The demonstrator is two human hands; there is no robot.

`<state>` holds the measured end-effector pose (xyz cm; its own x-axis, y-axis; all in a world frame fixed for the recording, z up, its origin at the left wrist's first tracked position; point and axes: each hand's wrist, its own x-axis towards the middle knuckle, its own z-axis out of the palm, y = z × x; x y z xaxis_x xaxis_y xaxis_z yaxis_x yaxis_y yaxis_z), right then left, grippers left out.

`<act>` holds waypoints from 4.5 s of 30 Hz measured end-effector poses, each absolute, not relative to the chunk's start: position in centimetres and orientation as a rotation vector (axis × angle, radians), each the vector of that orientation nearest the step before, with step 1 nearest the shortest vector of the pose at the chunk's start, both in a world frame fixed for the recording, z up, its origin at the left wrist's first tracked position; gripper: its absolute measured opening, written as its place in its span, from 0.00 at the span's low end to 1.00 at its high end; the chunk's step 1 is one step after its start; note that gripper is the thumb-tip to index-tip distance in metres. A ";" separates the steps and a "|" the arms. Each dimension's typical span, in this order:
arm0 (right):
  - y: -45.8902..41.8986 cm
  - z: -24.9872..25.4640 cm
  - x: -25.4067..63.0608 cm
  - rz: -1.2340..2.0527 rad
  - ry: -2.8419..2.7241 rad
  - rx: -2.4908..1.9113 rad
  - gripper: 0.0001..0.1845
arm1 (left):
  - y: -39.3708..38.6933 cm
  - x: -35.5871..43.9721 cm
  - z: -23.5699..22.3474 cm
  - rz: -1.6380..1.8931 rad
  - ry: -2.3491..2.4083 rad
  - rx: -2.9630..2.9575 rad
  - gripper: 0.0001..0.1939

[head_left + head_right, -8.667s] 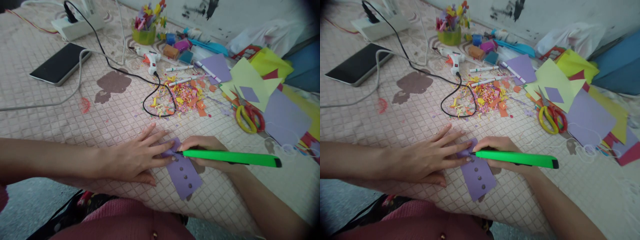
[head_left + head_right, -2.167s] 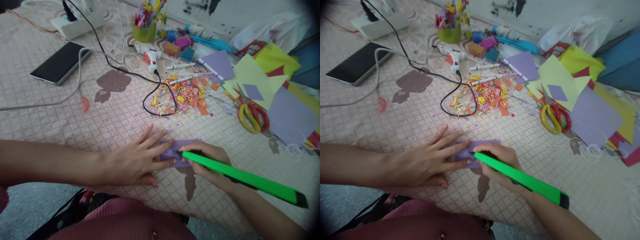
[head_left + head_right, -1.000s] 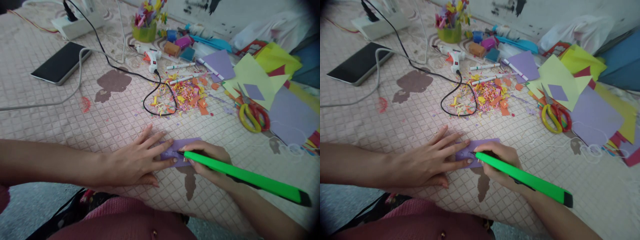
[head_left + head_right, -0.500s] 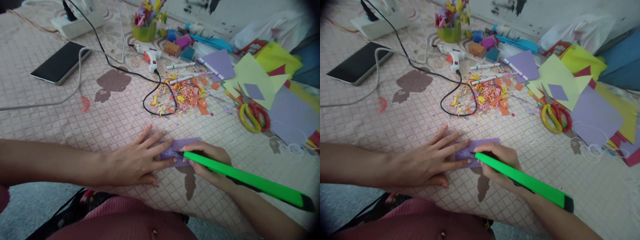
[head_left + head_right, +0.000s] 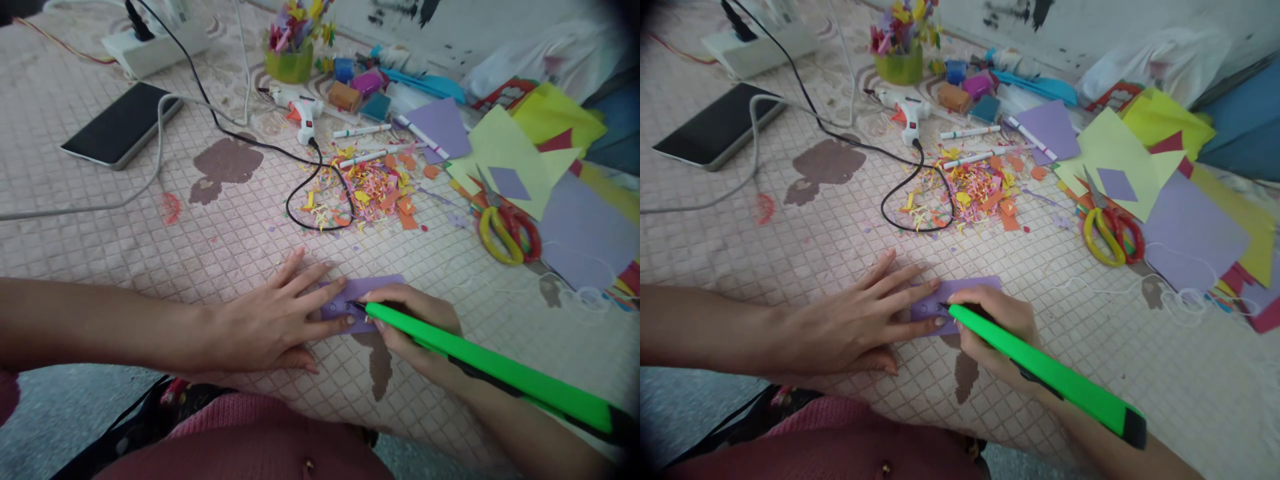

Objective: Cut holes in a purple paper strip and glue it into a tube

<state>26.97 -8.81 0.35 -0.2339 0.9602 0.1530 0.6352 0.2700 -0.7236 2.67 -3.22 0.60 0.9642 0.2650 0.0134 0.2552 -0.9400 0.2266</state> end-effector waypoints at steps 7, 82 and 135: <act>-8.8 -0.2 26.5 0.668 -1.922 -1.451 0.12 | -3.2 2.6 0.6 0.096 0.392 2.883 0.33; -8.1 -1.7 27.4 1.206 -1.211 -1.312 0.07 | -1.2 6.6 1.0 0.297 0.517 2.644 0.09; -8.0 -0.2 26.6 1.149 -1.278 -1.202 0.08 | 0.1 4.5 1.1 0.364 0.609 2.427 0.06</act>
